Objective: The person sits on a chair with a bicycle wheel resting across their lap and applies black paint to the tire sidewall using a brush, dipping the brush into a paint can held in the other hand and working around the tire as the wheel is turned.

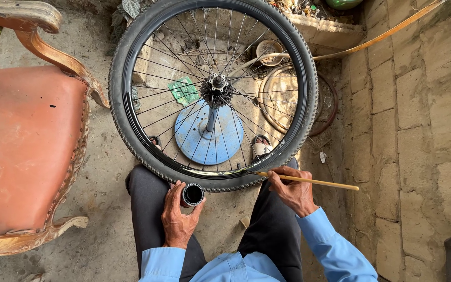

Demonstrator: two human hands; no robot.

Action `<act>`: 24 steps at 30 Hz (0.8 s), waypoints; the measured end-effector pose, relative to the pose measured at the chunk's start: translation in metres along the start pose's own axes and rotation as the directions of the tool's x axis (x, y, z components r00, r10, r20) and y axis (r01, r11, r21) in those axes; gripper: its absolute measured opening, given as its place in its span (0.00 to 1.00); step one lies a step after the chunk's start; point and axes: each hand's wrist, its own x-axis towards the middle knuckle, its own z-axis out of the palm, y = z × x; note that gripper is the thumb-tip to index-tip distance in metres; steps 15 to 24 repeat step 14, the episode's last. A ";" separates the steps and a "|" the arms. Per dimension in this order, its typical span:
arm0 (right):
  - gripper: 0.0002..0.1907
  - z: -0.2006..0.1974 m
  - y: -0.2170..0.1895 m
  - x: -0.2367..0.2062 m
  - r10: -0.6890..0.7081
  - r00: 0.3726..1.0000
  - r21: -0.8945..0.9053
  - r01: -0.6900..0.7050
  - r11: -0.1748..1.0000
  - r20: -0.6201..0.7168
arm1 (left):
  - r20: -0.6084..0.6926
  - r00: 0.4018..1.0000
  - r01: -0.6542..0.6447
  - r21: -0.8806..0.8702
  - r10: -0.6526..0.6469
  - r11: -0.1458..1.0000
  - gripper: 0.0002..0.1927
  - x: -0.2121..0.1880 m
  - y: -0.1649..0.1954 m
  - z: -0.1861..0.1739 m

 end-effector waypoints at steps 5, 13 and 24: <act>0.12 0.004 -0.004 -0.003 -0.068 0.996 0.024 0.067 0.998 0.058 | -0.002 1.000 -0.003 -0.006 0.003 1.000 0.36 -0.001 0.001 0.000; 0.10 0.003 0.006 0.001 -0.035 0.997 -0.014 0.036 0.999 0.067 | 0.002 1.000 0.011 0.006 -0.011 1.000 0.37 -0.001 -0.001 0.002; 0.11 0.000 0.010 0.003 -0.025 0.998 -0.034 0.027 0.999 0.056 | 0.006 1.000 0.018 0.009 -0.018 1.000 0.37 -0.002 -0.002 0.002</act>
